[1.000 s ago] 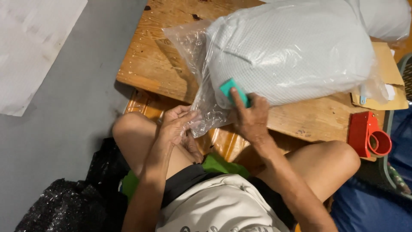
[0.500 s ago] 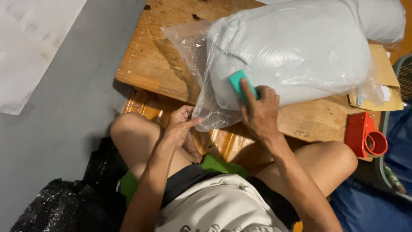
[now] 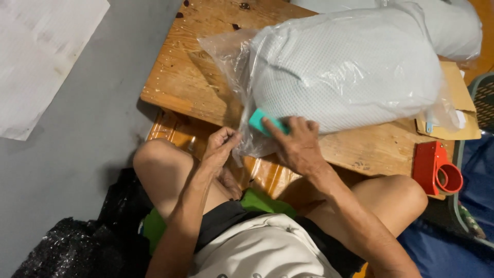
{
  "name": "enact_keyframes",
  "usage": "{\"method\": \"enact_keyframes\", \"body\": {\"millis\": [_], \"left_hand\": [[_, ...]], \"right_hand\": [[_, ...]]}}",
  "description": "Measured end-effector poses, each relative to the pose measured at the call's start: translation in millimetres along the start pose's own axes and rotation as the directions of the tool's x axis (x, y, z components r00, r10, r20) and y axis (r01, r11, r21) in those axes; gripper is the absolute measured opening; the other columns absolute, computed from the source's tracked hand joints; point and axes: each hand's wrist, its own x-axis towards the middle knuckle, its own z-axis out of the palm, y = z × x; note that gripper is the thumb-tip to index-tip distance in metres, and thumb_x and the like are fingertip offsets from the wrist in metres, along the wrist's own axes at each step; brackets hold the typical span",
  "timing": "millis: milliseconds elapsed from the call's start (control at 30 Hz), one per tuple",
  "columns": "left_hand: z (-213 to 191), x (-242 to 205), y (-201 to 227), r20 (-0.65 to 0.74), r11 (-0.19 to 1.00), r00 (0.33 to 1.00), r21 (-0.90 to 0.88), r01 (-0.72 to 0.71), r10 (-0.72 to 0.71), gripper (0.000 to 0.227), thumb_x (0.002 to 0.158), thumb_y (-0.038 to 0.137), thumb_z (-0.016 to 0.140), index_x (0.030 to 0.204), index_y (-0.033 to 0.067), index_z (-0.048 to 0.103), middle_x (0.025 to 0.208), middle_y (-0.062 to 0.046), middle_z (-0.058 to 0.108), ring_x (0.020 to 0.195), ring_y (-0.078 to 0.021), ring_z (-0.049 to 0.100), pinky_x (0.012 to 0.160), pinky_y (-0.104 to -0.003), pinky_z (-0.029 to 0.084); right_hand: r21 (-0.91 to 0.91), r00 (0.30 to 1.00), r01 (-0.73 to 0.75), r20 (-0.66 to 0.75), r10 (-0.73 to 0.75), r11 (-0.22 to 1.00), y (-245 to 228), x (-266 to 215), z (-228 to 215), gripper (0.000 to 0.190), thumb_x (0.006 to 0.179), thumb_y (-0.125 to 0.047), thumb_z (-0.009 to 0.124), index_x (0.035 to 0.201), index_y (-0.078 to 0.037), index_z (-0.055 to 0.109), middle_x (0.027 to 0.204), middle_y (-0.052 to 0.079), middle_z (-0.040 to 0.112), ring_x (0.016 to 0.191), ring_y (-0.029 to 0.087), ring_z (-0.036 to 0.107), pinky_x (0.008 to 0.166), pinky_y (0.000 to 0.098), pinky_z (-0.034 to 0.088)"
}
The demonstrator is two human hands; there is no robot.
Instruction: The person unwraps a pillow by peeling and pulling off its plastic packaging, fluffs and pats the pillow by hand, and rubs its surface with a small handheld tool.
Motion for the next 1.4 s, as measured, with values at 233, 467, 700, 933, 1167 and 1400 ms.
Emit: {"method": "enact_keyframes", "body": {"millis": [233,467,700,933,1167,1400], "left_hand": [[7.1,-9.7,4.4,0.015,1.0,1.0,0.005,-0.013,0.013,0.018,0.082,0.013,0.086,0.084,0.0045,0.07,0.067,-0.003,0.063,0.063,-0.007,0.056,0.057,-0.019,0.044],[12.5,14.5,55.5,-0.211,0.993,0.973,0.043,0.106,-0.094,0.037,0.093,0.046,0.075,0.09,0.0115,0.064,0.068,-0.003,0.063,0.057,-0.0108,0.06,0.05,-0.021,0.044],[8.8,110.6,70.2,-0.389,0.976,0.907,-0.199,0.089,-0.162,0.057,0.088,0.041,0.08,0.115,0.0005,0.051,0.086,-0.011,0.07,0.069,-0.0138,0.072,0.065,-0.024,0.062],[-3.5,144.7,51.3,-0.377,0.96,0.905,-0.26,0.1,-0.197,0.048,0.08,0.023,0.089,0.106,0.0085,0.051,0.079,-0.005,0.071,0.063,-0.0125,0.074,0.057,-0.023,0.063],[-45.0,145.4,53.4,-0.447,0.99,0.892,-0.142,0.004,-0.068,0.042,0.084,0.014,0.087,0.106,0.008,0.051,0.077,-0.009,0.071,0.054,-0.0124,0.07,0.047,-0.022,0.061],[-61.6,137.4,59.6,-0.399,0.998,0.915,-0.011,-0.061,0.052,0.038,0.088,0.014,0.083,0.109,0.0085,0.051,0.076,-0.007,0.072,0.054,-0.0079,0.067,0.048,-0.017,0.059]], "right_hand": [[0.119,0.856,-0.382,-0.329,0.399,0.917,65.1,22.4,2.5,0.051,0.111,-0.041,0.049,0.153,-0.013,0.054,0.102,0.016,0.048,0.086,0.04,0.057,0.072,0.0483,0.043],[-0.084,0.861,-0.403,-0.371,0.346,0.911,58.9,28.9,13.3,0.056,0.112,-0.049,0.041,0.157,-0.017,0.048,0.101,0.01,0.045,0.084,0.033,0.054,0.068,0.0447,0.038],[-0.069,0.85,-0.402,-0.398,0.344,0.913,64.7,25.4,23.8,0.056,0.111,-0.05,0.041,0.155,-0.016,0.049,0.101,0.009,0.045,0.083,0.032,0.055,0.069,0.0432,0.037],[-0.013,0.838,-0.426,-0.382,0.389,0.905,64.3,22.2,26.0,0.057,0.111,-0.052,0.041,0.156,-0.017,0.048,0.101,0.008,0.045,0.082,0.032,0.054,0.07,0.0423,0.036],[-0.01,0.833,-0.428,-0.393,0.39,0.903,64.1,21.4,29.2,0.058,0.111,-0.054,0.041,0.156,-0.018,0.049,0.1,0.008,0.045,0.083,0.031,0.055,0.071,0.0421,0.037],[0.007,0.843,-0.408,-0.38,0.38,0.913,62.9,17.7,27.5,0.059,0.112,-0.053,0.039,0.158,-0.016,0.046,0.101,0.01,0.045,0.084,0.032,0.053,0.072,0.0431,0.036]]}}
